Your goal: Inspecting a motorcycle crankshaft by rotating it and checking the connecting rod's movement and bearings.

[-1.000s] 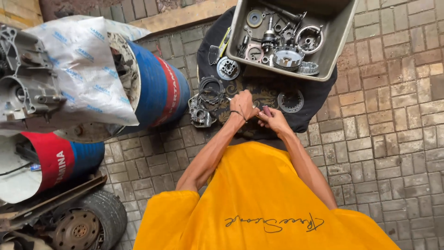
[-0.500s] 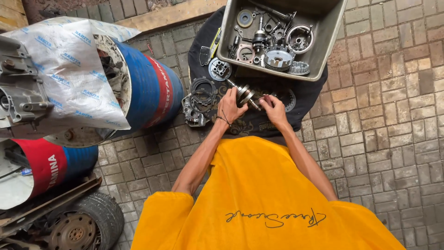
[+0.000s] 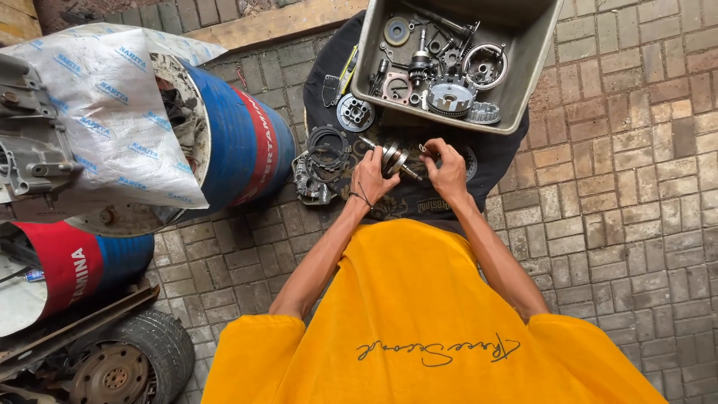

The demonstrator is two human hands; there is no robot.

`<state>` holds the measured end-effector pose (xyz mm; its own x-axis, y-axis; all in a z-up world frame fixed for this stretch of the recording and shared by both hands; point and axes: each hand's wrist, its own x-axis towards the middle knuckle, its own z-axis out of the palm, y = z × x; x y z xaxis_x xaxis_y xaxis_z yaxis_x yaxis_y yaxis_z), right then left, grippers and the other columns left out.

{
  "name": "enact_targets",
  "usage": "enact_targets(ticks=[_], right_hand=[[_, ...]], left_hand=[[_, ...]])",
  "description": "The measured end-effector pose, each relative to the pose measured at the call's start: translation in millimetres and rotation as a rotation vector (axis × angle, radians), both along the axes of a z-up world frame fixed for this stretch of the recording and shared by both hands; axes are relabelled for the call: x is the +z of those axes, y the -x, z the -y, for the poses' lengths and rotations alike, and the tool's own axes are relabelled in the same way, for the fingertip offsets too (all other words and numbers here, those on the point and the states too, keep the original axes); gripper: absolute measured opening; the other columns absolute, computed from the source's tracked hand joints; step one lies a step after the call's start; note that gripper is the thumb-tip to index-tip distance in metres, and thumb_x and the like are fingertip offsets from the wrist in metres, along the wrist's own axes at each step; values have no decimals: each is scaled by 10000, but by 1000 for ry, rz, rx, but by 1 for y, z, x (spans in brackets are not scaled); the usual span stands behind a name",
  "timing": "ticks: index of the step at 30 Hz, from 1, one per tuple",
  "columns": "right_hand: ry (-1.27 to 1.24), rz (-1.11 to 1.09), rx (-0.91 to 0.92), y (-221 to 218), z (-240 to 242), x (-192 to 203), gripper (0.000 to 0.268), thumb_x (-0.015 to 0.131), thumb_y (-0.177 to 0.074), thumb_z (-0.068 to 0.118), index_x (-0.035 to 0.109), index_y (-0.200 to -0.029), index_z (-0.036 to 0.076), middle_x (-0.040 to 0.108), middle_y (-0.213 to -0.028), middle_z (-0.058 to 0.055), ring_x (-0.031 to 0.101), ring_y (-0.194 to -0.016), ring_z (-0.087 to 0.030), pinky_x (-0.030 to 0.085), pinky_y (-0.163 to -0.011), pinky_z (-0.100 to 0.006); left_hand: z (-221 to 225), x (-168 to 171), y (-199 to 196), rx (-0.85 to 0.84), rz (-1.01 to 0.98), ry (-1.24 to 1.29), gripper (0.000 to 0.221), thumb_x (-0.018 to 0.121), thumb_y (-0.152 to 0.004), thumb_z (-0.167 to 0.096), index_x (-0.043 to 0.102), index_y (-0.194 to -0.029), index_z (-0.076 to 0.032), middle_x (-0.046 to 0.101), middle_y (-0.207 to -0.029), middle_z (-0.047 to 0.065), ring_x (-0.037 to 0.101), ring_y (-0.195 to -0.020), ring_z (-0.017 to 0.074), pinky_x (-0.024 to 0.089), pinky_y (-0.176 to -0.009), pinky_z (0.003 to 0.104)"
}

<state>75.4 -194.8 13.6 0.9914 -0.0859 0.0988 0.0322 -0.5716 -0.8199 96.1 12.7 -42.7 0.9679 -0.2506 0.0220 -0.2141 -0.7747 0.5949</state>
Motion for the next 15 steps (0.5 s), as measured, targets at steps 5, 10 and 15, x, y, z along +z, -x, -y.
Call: enact_targets(ticks=[5,10,15], right_hand=[[105,210,76,-16,-6,-2,182,770,-922,89,739,-1064,199,723,-972,-5,679,-929,-258,552,-856,-385],[300,382,228,-13,-16,-12,184,654,-985,37,771,-1058,158,683,-1057,-75,653,-1062,-292,550,-926,-414],[309,408,263,-13,-13,-19,241,611,-979,14,771,-1094,153,676,-1049,-86,650,-1078,-305,559,-951,-419]], left_hand=[[-1,12,-3,-19,-43,-10,597,800,-650,-385,478,-1082,-127,547,-922,120,694,-809,455,610,-683,557],[-1,21,-3,-36,-76,-7,566,823,-664,-323,460,-1049,-120,554,-927,139,691,-811,478,604,-678,572],[1,24,-5,-26,-120,7,550,825,-667,-327,452,-1017,-127,562,-926,137,695,-814,481,605,-684,572]])
